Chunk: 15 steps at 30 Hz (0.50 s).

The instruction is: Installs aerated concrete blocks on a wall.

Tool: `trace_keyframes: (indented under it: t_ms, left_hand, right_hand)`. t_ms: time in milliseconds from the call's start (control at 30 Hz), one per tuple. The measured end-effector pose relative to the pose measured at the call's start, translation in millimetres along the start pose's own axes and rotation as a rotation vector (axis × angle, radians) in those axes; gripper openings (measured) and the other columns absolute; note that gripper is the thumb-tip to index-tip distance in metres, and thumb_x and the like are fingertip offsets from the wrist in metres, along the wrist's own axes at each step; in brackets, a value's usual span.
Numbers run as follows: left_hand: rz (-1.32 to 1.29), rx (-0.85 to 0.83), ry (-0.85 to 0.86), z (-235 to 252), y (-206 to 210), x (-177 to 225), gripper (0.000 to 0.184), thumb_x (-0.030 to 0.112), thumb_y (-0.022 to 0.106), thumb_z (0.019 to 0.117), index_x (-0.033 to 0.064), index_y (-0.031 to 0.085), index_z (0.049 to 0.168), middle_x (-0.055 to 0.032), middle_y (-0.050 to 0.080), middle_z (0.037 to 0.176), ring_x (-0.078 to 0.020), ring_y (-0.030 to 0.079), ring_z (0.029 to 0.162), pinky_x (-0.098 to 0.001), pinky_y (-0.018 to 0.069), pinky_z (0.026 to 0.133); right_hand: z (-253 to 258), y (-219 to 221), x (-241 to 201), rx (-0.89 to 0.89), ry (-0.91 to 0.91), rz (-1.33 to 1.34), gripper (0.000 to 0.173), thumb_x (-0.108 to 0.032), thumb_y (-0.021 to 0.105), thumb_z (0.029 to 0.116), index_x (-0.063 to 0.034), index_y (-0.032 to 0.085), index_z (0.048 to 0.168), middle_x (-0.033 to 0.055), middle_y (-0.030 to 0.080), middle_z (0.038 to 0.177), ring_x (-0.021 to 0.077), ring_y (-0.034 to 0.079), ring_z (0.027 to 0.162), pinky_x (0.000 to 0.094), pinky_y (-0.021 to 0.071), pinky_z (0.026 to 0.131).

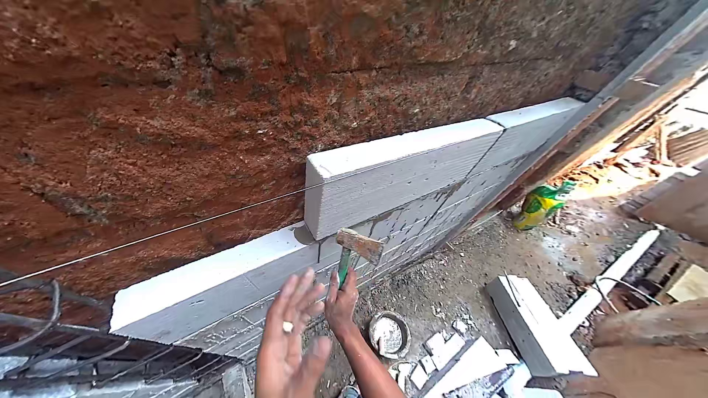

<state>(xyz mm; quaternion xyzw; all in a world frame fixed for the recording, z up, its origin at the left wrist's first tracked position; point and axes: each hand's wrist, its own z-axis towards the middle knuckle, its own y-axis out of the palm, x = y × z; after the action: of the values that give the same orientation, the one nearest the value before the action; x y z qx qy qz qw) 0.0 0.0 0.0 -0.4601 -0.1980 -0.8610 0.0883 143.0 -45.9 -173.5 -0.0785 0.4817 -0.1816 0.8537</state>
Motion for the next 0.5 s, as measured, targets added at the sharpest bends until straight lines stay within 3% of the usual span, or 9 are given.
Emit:
trace_keyframes:
  t_ms: [67, 100, 233, 400, 500]
  left_hand:
    - [0.291, 0.127, -0.004, 20, -12, -43, 0.083, 0.033, 0.07, 0.0959, -0.0103, 0.028, 0.152, -0.0193, 0.047, 0.153, -0.0222, 0.057, 0.133, -0.0345, 0.0539, 0.105]
    - [0.385, 0.143, -0.006, 32, -16, -61, 0.084, 0.031, 0.07, 0.0944, -0.0133, 0.027, 0.151, -0.0233, 0.046, 0.153, -0.0227, 0.056, 0.134, -0.0334, 0.0531, 0.105]
    - [0.533, 0.138, 0.037, 81, -24, -107, 0.083, 0.023, 0.072, 0.0918, -0.013, 0.027, 0.152, -0.0288, 0.046, 0.152, -0.0268, 0.055, 0.135, -0.0358, 0.0506, 0.107]
    - [0.538, 0.121, 0.016, 109, -20, -122, 0.083, 0.017, 0.072, 0.0914, -0.0115, 0.025, 0.154, -0.029, 0.045, 0.152, -0.0272, 0.055, 0.135, -0.035, 0.05, 0.106]
    - [0.506, 0.129, 0.001, 117, -17, -127, 0.086, 0.015, 0.073, 0.0893, -0.0098, 0.024, 0.155, -0.0289, 0.043, 0.154, -0.0259, 0.054, 0.137, -0.0332, 0.0486, 0.108]
  right_hand:
    - [0, 5, 2, -0.056, 0.032, 0.009, 0.041, -0.017, 0.055, 0.1008, 0.015, 0.058, 0.127, 0.0174, 0.071, 0.084, 0.0233, 0.07, 0.07, 0.0412, 0.0606, 0.068]
    - [1, 6, 3, -0.083, 0.049, 0.013, 0.041, -0.017, 0.055, 0.1017, 0.0139, 0.057, 0.128, 0.0185, 0.072, 0.088, 0.0255, 0.072, 0.073, 0.0433, 0.0613, 0.07]
    - [3, 8, 6, -0.041, 0.063, 0.01, 0.041, -0.017, 0.055, 0.1009, 0.0135, 0.058, 0.128, 0.0207, 0.072, 0.091, 0.0295, 0.073, 0.075, 0.0458, 0.0616, 0.071]
    - [6, -2, 12, -0.085, 0.094, 0.027, 0.042, -0.018, 0.054, 0.1029, 0.0128, 0.058, 0.13, 0.0221, 0.073, 0.096, 0.032, 0.074, 0.08, 0.0486, 0.0617, 0.075]
    - [10, -15, 22, -0.165, 0.079, 0.048, 0.043, -0.019, 0.054, 0.1043, 0.0114, 0.057, 0.134, 0.0244, 0.073, 0.108, 0.0345, 0.075, 0.092, 0.05, 0.0608, 0.084]
